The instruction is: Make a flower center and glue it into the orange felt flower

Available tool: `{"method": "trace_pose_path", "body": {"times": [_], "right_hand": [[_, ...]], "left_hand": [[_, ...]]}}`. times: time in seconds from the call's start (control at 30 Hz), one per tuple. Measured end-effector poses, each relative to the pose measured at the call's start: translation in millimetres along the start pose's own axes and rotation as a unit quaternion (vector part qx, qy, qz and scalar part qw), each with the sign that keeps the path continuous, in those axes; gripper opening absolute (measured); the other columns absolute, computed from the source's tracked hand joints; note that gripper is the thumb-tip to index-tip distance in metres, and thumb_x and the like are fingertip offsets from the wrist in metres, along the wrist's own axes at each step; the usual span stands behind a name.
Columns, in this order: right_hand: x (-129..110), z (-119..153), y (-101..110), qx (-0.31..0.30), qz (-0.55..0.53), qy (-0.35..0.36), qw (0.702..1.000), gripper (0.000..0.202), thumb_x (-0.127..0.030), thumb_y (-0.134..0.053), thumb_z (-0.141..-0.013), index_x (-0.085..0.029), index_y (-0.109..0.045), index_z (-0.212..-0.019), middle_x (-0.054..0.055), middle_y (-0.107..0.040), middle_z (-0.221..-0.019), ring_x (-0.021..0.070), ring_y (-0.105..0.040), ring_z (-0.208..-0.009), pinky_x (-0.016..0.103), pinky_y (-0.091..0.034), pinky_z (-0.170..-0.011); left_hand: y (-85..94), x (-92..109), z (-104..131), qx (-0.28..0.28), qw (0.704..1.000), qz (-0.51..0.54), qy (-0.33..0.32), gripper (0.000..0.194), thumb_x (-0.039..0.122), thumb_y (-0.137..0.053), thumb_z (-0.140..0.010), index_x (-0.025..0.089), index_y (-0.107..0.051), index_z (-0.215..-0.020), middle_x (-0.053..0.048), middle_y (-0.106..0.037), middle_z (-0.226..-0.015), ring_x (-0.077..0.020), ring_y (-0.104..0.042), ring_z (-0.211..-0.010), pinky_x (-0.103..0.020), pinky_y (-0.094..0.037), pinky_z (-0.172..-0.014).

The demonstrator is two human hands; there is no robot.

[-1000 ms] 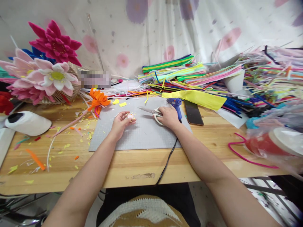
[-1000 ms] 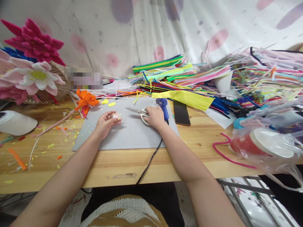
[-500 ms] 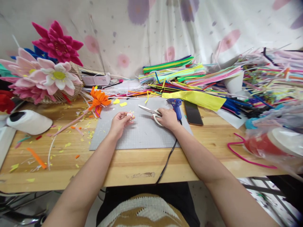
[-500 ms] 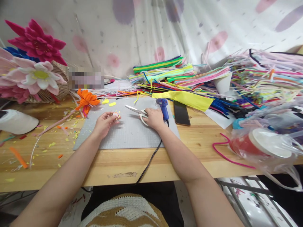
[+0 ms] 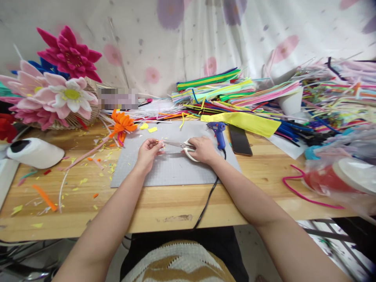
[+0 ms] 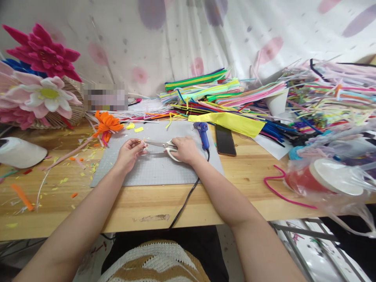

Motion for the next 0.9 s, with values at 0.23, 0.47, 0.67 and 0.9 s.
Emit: {"method": "trace_pose_path", "body": {"times": [0.23,0.47,0.67,0.9], "right_hand": [[1.7,-0.1,-1.1,-0.003,0.017,-0.011,1.000,0.035,-0.052,-0.048,-0.080,-0.019,-0.060,-0.083,0.006,-0.068,-0.084,0.0180,-0.058,-0.076,0.030,-0.027,-0.069],[0.5,-0.5,-0.8,-0.004,0.024,-0.006,1.000,0.035,-0.051,-0.047,-0.081,-0.019,-0.060,-0.080,0.006,-0.068,-0.083,0.0182,-0.058,-0.076,0.031,-0.026,-0.068],[-2.6,-0.4,0.4,-0.004,0.027,0.005,1.000,0.034,-0.050,-0.047,-0.082,-0.018,-0.060,-0.080,0.006,-0.069,-0.084,0.0175,-0.058,-0.075,0.031,-0.025,-0.067],[-2.3,-0.6,-2.5,-0.011,0.028,0.007,1.000,0.036,-0.051,-0.047,-0.082,-0.018,-0.062,-0.080,0.006,-0.069,-0.083,0.0171,-0.058,-0.074,0.031,-0.025,-0.067]], "left_hand": [[-1.3,-1.7,1.4,-0.001,1.000,0.000,-0.007,0.040,0.024,-0.080,-0.054,0.017,-0.047,-0.077,0.001,-0.064,-0.070,-0.0157,-0.067,-0.074,-0.029,-0.054,-0.067],[-1.2,-4.5,1.6,0.003,1.000,-0.001,0.007,0.041,0.022,-0.079,-0.054,0.017,-0.047,-0.079,0.001,-0.066,-0.068,-0.0155,-0.067,-0.070,-0.029,-0.055,-0.066],[-2.0,-5.0,1.7,-0.003,1.000,-0.019,0.015,0.041,0.022,-0.078,-0.056,0.017,-0.045,-0.080,0.001,-0.066,-0.069,-0.0167,-0.068,-0.073,-0.030,-0.055,-0.066],[-4.1,-3.8,3.6,-0.003,1.000,-0.021,0.018,0.040,0.019,-0.077,-0.056,0.017,-0.046,-0.082,0.002,-0.065,-0.068,-0.0144,-0.067,-0.069,-0.026,-0.054,-0.062]]}}
Point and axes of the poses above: each hand's wrist, its own z-axis away from the middle knuckle, its own y-axis out of the back of the hand, x = y × z, the point moved 10 cm from there along -z, towards the middle knuckle
